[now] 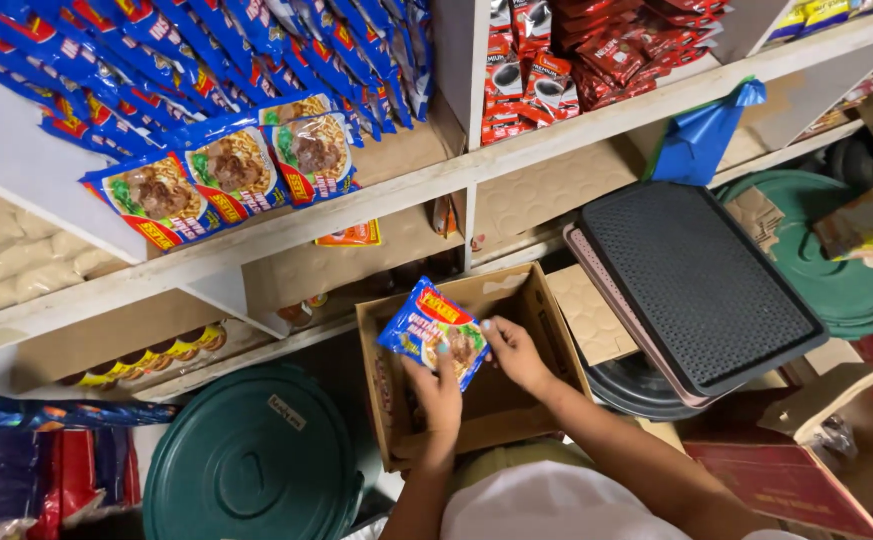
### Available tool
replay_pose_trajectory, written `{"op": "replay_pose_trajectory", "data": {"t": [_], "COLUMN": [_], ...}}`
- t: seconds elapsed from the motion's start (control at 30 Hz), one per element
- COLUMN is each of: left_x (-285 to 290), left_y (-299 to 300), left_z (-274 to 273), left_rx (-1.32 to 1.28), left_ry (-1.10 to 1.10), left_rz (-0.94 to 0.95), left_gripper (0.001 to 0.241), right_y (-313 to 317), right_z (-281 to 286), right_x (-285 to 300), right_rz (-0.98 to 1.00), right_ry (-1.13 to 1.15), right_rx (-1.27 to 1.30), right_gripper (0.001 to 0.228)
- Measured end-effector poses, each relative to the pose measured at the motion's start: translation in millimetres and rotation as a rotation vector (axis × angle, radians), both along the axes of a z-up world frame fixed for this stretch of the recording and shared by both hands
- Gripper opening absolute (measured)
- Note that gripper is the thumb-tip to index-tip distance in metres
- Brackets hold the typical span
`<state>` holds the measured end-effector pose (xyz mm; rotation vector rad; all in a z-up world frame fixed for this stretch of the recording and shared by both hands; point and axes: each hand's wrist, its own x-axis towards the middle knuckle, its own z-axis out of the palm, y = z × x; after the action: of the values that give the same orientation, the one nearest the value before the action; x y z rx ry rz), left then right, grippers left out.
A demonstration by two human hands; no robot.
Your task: Organizing and restocking instant noodle packets and other goods on shelves in a small grocery store.
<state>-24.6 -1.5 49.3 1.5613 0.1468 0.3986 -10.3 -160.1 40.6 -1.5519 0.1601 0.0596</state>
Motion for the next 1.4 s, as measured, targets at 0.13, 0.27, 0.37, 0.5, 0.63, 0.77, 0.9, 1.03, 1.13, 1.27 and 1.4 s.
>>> {"op": "replay_pose_trajectory", "data": {"t": [0.13, 0.27, 0.37, 0.5, 0.63, 0.77, 0.9, 1.03, 1.13, 1.27, 1.4], "left_x": [-2.0, 1.7, 4.9, 1.8, -7.7, -12.1, -19.1, -28.6, -34.3, -36.8, -43.5], "left_y": [-5.2, -6.1, -4.3, -5.5, -8.2, -8.9, -6.7, -9.2, -10.4, -4.1, -3.1], "left_z": [7.9, -2.8, 1.5, -2.3, 0.4, -7.0, -8.9, -11.3, -13.5, -19.2, -22.2], "left_rx": [0.009, -0.058, -0.079, -0.091, -0.015, -0.016, -0.176, -0.147, -0.161, -0.119, -0.088], "left_ry": [-0.029, 0.002, -0.012, -0.057, 0.003, 0.038, 0.041, -0.064, 0.035, -0.019, 0.062], "left_rz": [-0.137, -0.106, -0.074, -0.073, -0.062, -0.089, -0.128, -0.137, -0.128, -0.090, -0.061], "left_gripper": [0.075, 0.073, 0.071, 0.071, 0.079, 0.079, 0.068, 0.073, 0.069, 0.071, 0.069], "right_y": [-5.9, -6.8, 1.1, 1.1, -3.8, -0.8, -0.6, -2.7, -6.4, 2.5, 2.1], "right_z": [-13.0, -21.9, 12.1, 16.1, -32.9, -17.2, -11.8, -22.5, -29.9, -19.8, -34.2], "right_x": [1.3, 2.1, -4.2, -10.0, -11.5, -13.2, -19.5, -29.3, -36.9, -47.4, -54.1], "right_rz": [-0.045, -0.051, 0.049, 0.142, 0.108, -0.003, -0.082, -0.125, -0.162, -0.026, 0.088], "right_ry": [-0.077, 0.003, 0.073, 0.217, 0.134, 0.093, -0.002, -0.004, 0.099, 0.050, 0.035], "right_rx": [0.030, 0.215, 0.411, 0.463, 0.481, 0.463, 0.395, 0.338, 0.308, 0.286, 0.295], "right_gripper": [0.037, 0.027, 0.008, 0.018, 0.018, 0.030, 0.014, 0.021, 0.029, 0.024, 0.018]}}
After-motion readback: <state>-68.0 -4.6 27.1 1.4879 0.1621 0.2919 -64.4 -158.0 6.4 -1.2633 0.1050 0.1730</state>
